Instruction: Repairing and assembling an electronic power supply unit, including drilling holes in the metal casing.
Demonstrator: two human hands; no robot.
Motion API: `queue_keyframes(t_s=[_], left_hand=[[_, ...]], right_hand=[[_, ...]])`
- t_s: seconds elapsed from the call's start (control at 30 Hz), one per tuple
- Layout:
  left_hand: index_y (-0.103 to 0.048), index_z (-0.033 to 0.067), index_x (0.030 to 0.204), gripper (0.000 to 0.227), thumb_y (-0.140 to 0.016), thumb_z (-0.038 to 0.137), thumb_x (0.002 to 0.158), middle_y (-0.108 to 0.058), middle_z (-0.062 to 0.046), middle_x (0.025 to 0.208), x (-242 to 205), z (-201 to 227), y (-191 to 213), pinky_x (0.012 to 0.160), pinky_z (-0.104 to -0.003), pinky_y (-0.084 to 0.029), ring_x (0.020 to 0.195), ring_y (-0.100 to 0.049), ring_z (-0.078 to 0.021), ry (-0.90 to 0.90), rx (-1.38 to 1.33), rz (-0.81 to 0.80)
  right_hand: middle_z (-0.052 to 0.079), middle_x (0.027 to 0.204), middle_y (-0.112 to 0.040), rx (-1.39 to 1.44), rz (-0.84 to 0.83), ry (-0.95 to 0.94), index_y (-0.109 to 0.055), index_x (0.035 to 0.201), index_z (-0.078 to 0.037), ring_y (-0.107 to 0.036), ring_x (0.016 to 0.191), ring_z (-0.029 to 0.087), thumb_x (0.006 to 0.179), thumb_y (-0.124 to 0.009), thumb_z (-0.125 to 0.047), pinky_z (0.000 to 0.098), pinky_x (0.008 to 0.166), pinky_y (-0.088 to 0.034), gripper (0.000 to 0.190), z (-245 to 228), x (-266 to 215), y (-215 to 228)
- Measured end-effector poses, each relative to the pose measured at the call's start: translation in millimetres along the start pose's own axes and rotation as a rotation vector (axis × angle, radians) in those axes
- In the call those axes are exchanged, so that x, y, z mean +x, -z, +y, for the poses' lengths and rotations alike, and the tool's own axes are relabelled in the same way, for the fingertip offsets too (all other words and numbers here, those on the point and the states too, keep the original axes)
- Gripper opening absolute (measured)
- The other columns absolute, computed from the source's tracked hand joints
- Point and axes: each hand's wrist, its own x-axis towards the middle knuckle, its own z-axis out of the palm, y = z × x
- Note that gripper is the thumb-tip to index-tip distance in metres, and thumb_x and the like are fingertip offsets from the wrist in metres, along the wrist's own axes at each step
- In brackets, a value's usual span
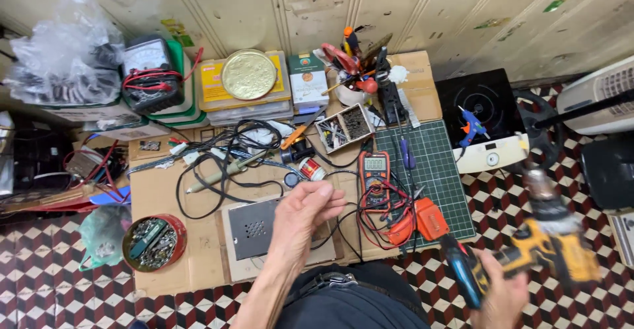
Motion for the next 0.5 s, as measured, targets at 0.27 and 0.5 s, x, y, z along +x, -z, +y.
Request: queue_keyframes(t_s=[0.27, 0.5], left_hand=[[-0.068, 0.0028, 0.113, 0.022, -0.070, 0.015, 0.095, -0.075, -0.014, 0.113, -2, 16, -9, 0.093, -0.034, -0.060, 0.100, -0.073, -0.0198, 0.131, -0.567, -0.189], [-0.070, 0.0050, 0.111, 0.020, -0.071, 0.016, 0.094, -0.073, -0.012, 0.117, -23, 32, 6, 0.096, -0.033, -0.061, 0.107, -0.071, -0.0208, 0.058, -0.777, -0.115]], right_hand=[[0.022, 0.117, -0.069, 0.286, -0.615, 0.007, -0.048, 0.147, 0.004, -0.064, 0.084, 0.025, 0.101, -0.067, -0.031, 0.0344, 0.072, -0.055, 0.061, -99, -6, -6], [0.024, 0.102, -0.069, 0.100, -0.879, -0.082, -0.051, 0.146, 0.007, -0.064, 0.076, 0.026, 0.099, -0.071, -0.028, 0.0345, 0.064, -0.054, 0.062, -185, 36, -63]])
